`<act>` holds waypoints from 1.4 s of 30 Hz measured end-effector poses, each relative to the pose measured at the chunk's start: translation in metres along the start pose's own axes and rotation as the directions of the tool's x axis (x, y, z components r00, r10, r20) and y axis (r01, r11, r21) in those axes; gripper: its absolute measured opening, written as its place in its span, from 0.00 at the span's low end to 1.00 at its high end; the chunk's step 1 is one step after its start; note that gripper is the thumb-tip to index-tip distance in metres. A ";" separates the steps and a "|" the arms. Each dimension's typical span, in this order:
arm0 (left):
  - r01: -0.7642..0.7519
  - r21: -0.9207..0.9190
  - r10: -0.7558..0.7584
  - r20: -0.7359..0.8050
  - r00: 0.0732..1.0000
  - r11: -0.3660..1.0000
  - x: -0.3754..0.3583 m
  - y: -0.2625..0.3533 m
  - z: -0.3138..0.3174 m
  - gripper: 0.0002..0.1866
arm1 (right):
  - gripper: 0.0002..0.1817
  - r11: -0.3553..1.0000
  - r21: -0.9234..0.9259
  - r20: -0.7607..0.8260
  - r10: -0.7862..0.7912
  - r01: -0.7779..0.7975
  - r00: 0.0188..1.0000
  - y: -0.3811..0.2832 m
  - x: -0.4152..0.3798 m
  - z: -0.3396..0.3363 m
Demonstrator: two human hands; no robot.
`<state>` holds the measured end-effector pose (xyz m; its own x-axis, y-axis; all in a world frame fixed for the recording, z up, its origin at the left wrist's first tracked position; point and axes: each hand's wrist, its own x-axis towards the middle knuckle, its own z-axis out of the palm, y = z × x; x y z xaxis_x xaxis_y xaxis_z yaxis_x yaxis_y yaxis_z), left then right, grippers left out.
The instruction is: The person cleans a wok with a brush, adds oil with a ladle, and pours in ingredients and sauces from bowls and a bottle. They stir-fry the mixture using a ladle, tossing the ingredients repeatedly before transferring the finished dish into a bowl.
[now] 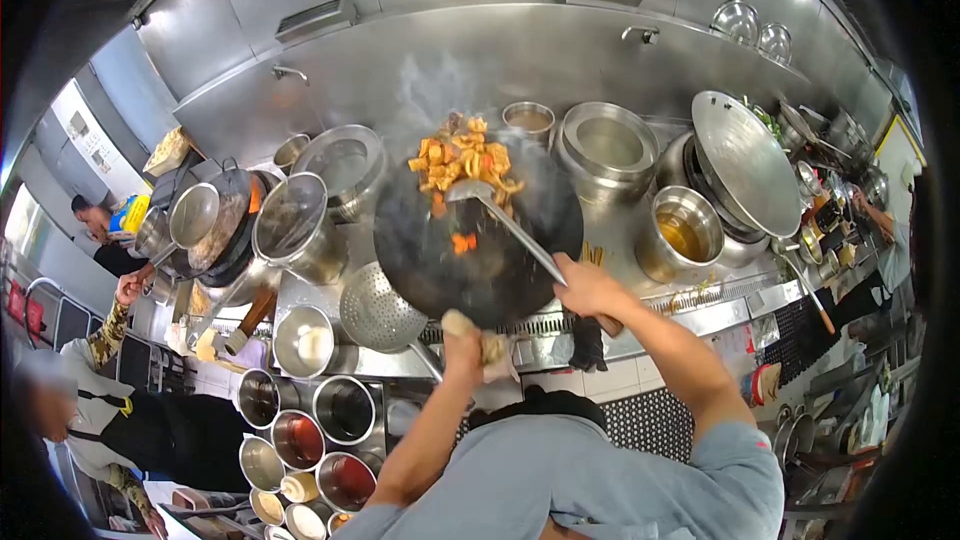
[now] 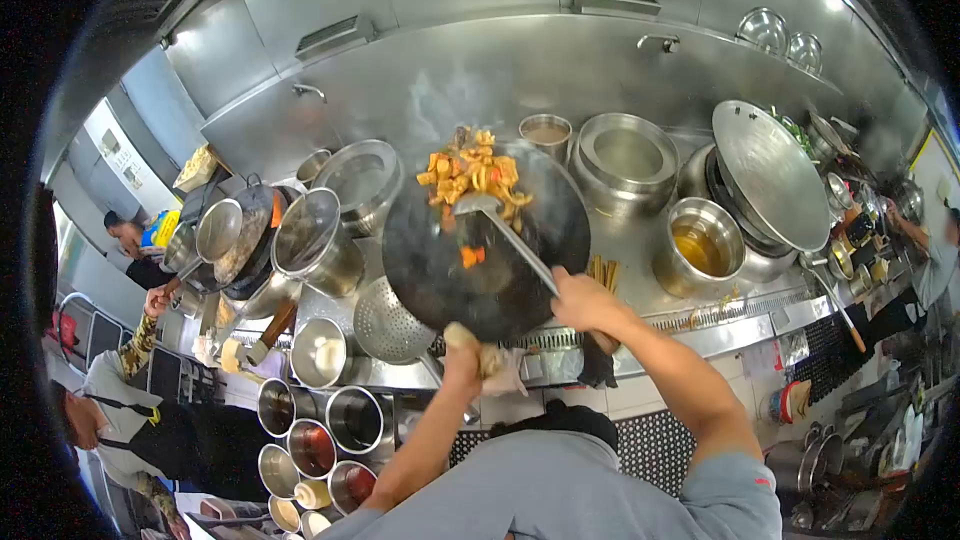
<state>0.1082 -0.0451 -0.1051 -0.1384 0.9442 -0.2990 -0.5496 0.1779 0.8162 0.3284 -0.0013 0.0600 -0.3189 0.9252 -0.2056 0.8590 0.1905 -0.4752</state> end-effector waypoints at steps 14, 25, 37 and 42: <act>0.033 0.030 -0.033 -0.020 0.999 0.999 0.074 0.023 0.010 0.05 | 0.19 0.994 0.011 0.136 0.104 -0.107 0.985 0.017 0.008 0.016; 0.070 -0.067 -0.076 -0.098 0.992 0.995 0.107 0.046 0.018 0.12 | 0.31 0.984 0.165 -0.127 -0.045 0.066 0.991 0.044 -0.031 0.013; 0.311 -0.249 -0.311 0.039 0.950 0.917 0.069 0.040 0.020 0.05 | 0.23 0.985 -0.170 0.176 0.031 -0.001 0.984 0.058 -0.047 -0.045; 0.308 -0.186 -0.299 0.072 0.951 0.933 0.066 0.052 0.027 0.05 | 0.18 0.989 0.085 0.338 0.089 -0.124 0.937 0.013 -0.016 -0.050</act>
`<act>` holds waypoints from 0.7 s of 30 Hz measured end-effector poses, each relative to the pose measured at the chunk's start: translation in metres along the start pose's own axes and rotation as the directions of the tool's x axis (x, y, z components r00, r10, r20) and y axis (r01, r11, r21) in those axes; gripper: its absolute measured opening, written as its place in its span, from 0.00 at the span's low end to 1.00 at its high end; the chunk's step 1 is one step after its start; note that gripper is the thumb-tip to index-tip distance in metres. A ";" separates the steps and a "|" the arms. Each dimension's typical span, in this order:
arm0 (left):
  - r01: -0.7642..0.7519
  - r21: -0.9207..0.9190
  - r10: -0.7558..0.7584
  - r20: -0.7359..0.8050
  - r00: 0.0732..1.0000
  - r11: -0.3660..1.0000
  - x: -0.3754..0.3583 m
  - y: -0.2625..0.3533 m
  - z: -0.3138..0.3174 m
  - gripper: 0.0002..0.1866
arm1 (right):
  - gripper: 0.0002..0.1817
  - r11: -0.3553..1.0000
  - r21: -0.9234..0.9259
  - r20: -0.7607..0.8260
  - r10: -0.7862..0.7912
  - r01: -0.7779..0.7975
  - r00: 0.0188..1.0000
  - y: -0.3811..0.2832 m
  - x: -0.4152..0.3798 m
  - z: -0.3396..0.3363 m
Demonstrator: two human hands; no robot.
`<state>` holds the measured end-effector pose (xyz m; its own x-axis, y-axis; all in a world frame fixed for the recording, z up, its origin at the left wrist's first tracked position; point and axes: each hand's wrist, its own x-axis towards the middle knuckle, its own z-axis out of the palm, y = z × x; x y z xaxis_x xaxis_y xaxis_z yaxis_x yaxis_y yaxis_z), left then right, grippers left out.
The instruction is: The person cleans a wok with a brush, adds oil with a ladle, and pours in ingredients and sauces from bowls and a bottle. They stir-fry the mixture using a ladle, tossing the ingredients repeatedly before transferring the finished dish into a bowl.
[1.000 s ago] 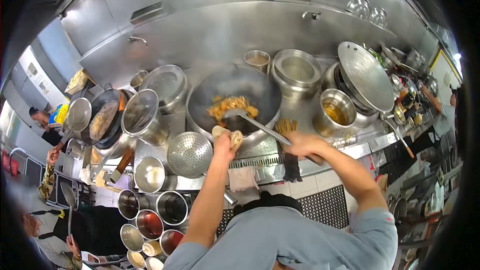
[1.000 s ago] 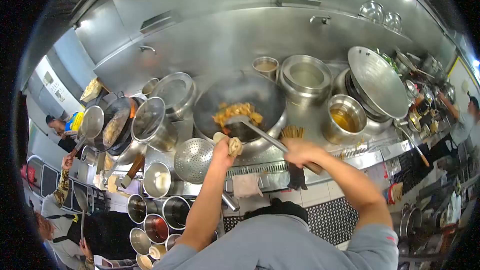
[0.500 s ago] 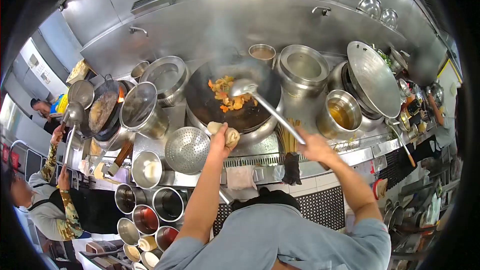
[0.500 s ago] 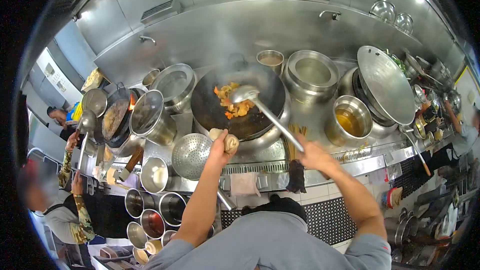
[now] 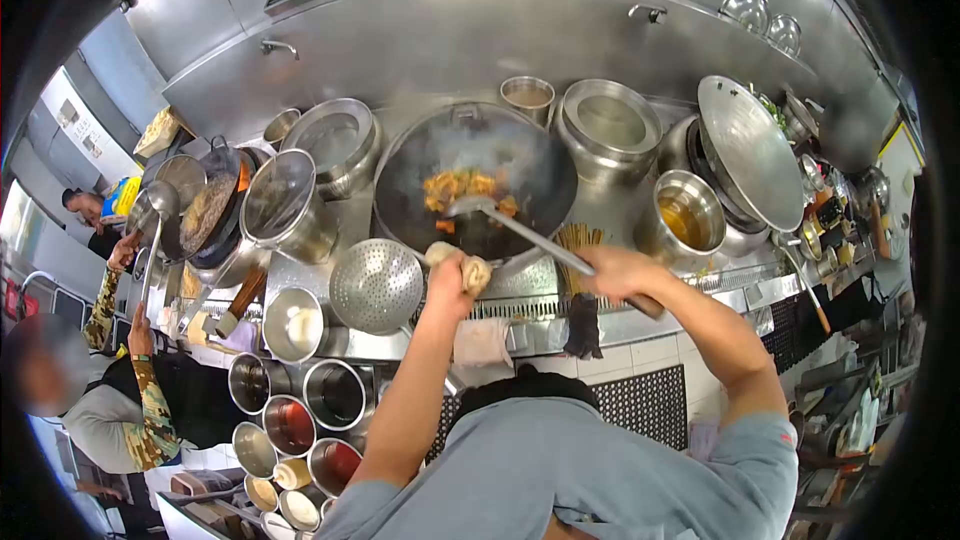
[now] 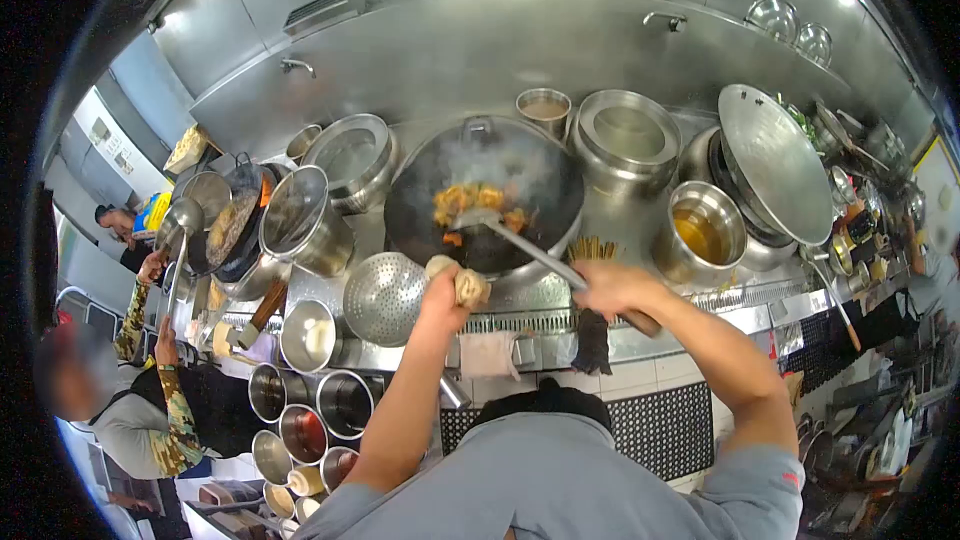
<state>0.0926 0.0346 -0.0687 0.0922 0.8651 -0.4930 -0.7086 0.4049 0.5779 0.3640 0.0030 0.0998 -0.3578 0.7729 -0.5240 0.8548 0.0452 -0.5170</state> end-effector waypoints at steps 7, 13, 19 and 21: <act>-0.248 0.207 0.267 -0.071 0.961 0.946 -0.071 -0.064 -0.039 0.14 | 0.21 0.999 0.007 -0.292 -0.048 0.053 0.955 -0.022 0.009 0.024; -0.041 -0.004 0.040 -0.109 0.993 0.999 0.000 -0.002 -0.010 0.04 | 0.20 0.983 0.185 -0.119 0.005 0.017 0.993 -0.027 -0.064 0.010; 0.013 0.024 -0.013 0.014 1.000 1.000 0.009 0.013 0.003 0.07 | 0.18 0.999 -0.048 -0.054 0.017 -0.020 0.998 -0.019 -0.030 0.018; -0.105 0.139 0.107 -0.009 0.994 0.985 0.007 -0.017 -0.016 0.04 | 0.18 0.998 -0.003 -0.158 0.061 -0.062 0.986 -0.023 0.004 0.039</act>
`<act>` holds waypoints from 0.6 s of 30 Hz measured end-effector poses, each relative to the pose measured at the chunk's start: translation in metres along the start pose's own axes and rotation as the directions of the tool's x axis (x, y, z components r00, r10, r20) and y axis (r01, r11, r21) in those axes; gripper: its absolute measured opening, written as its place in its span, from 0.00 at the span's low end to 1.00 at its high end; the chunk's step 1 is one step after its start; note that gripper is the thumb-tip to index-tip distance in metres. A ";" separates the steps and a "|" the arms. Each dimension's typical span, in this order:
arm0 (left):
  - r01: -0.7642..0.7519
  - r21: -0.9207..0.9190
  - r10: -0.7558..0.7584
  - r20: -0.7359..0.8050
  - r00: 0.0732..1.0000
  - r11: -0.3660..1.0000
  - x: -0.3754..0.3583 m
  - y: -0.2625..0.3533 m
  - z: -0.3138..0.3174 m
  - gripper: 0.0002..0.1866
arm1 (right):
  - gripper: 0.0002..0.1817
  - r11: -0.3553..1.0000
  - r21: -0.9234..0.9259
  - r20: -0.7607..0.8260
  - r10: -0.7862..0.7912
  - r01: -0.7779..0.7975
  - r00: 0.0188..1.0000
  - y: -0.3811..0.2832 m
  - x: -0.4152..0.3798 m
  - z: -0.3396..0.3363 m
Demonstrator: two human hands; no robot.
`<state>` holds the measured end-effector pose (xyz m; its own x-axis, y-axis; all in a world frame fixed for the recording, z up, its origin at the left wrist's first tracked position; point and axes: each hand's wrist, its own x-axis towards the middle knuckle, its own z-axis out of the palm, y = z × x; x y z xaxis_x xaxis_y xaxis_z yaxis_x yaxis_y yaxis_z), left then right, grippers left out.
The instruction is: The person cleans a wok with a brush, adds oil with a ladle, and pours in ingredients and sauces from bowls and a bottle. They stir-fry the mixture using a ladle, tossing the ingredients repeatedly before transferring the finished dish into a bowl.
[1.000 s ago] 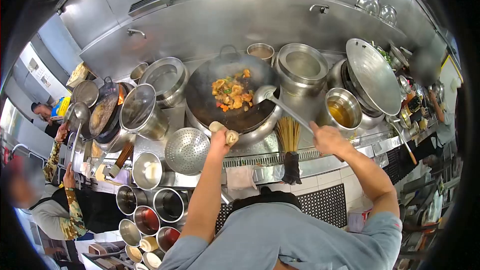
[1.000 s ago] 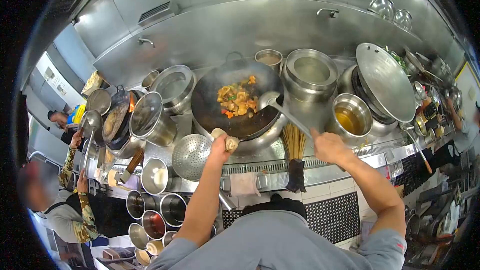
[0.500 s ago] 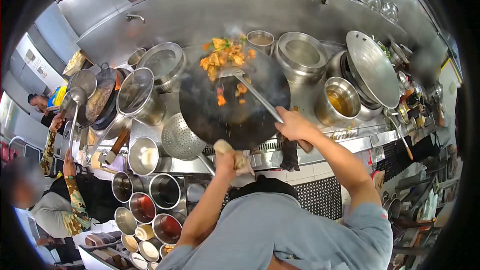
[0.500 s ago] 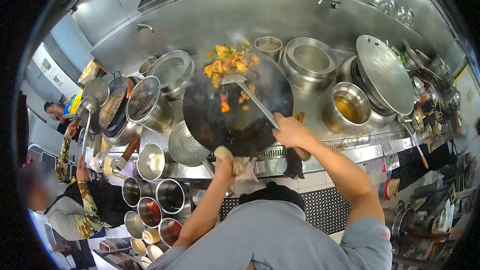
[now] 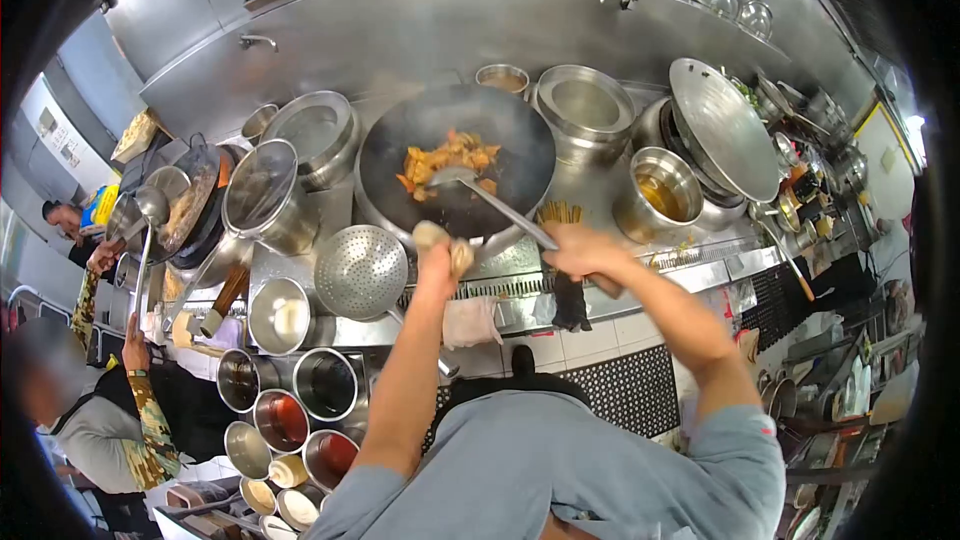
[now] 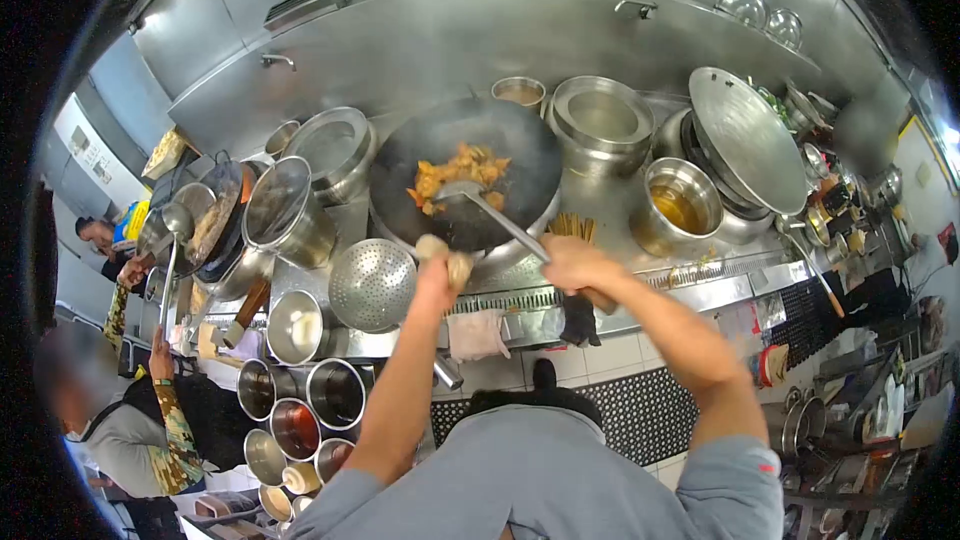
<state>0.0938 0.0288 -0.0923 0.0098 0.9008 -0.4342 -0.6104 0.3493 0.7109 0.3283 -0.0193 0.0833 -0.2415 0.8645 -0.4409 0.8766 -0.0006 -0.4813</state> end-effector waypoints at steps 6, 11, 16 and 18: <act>-0.098 0.013 0.099 -0.136 0.986 0.995 -0.064 -0.042 -0.028 0.23 | 0.24 0.955 0.278 -0.127 -0.065 0.099 0.990 0.006 -0.034 0.009; -0.012 -0.071 0.011 -0.024 1.000 0.997 0.007 0.022 -0.001 0.05 | 0.25 0.948 0.318 0.046 -0.036 0.020 0.998 0.008 -0.074 -0.020; 0.095 0.007 -0.095 0.002 0.995 0.995 -0.018 0.047 0.029 0.09 | 0.20 0.995 0.096 0.168 -0.031 0.014 0.985 0.002 -0.048 -0.043; 0.089 -0.081 -0.086 0.038 0.996 0.993 0.000 0.041 0.022 0.08 | 0.18 0.999 -0.027 0.123 -0.020 0.023 0.992 0.006 -0.005 -0.025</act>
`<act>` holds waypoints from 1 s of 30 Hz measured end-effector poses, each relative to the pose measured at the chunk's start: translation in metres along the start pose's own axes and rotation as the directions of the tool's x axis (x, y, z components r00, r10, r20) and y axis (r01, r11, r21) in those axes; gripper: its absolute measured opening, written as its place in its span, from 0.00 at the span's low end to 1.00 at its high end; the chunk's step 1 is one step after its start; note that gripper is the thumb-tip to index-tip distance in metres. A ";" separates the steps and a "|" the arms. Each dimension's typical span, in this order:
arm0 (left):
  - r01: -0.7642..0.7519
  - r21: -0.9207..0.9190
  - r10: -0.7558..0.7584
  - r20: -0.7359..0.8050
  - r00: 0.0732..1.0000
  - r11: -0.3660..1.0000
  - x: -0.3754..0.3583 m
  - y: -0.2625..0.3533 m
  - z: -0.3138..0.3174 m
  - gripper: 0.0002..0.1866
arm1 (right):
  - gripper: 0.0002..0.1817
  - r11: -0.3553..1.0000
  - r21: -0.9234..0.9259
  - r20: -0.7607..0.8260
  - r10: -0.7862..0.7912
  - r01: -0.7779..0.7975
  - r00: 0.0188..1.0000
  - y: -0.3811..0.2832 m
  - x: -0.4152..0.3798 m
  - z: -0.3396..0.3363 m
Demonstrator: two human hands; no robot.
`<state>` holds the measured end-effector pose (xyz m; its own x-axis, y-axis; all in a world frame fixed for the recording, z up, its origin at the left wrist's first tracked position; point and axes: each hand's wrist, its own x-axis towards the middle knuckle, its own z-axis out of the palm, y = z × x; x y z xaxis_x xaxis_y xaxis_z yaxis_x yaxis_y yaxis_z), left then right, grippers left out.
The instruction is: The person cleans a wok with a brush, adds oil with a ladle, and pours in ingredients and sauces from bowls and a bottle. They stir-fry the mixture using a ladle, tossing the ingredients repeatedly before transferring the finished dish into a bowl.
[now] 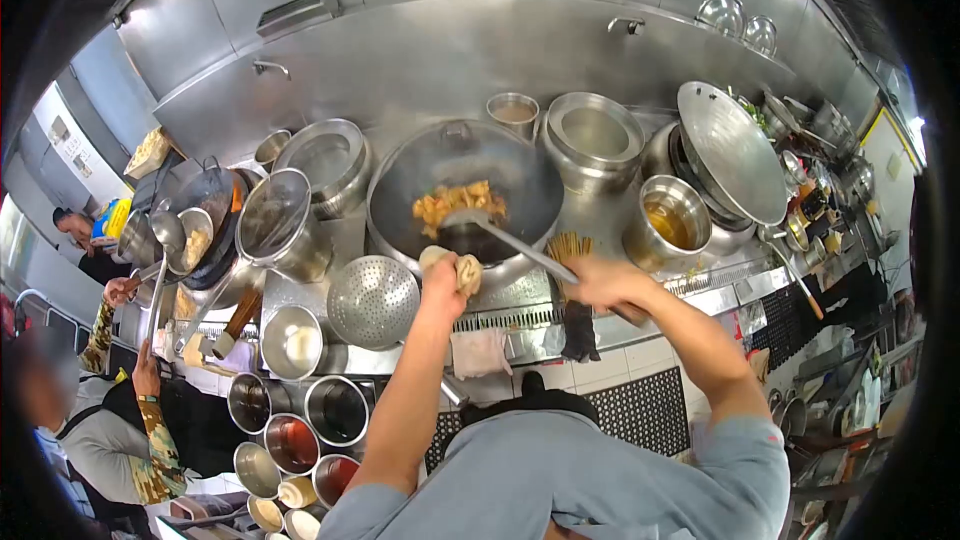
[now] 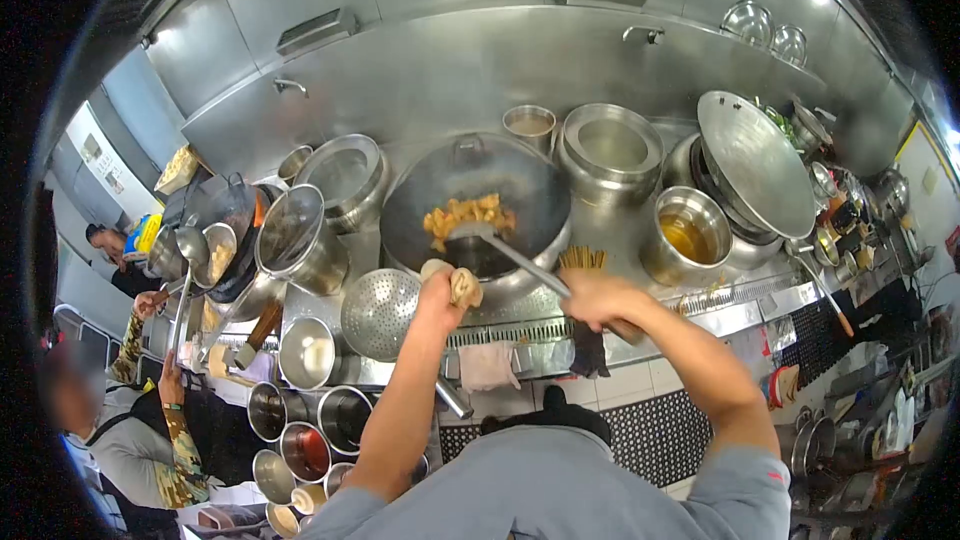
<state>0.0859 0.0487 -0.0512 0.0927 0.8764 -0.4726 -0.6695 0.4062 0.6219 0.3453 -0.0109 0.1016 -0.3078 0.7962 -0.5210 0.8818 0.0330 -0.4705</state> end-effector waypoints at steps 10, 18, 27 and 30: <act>-0.258 0.064 0.266 -0.173 0.948 0.964 -0.012 -0.042 -0.024 0.11 | 0.26 0.800 0.592 -0.283 0.091 0.099 0.955 0.004 -0.051 0.032; 0.002 -0.075 0.011 0.171 0.985 0.997 -0.015 -0.010 -0.038 0.21 | 0.26 0.840 0.521 -0.623 0.497 -0.154 0.604 0.092 -0.113 0.016; 0.150 -0.123 -0.124 0.202 0.972 0.981 -0.060 -0.010 -0.089 0.37 | 0.08 -0.332 0.941 0.071 0.385 0.066 0.920 0.277 -0.054 -0.047; 0.174 -0.141 -0.147 0.183 0.972 0.975 -0.082 -0.010 -0.117 0.40 | 0.21 0.035 0.999 -0.051 0.396 0.041 0.917 0.278 -0.065 -0.043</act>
<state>-0.0009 -0.0571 -0.0915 0.3238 0.8394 -0.4365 -0.7404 0.5120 0.4355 0.6259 -0.0276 0.0359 0.0850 0.7742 -0.6273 -0.3387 -0.5696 -0.7489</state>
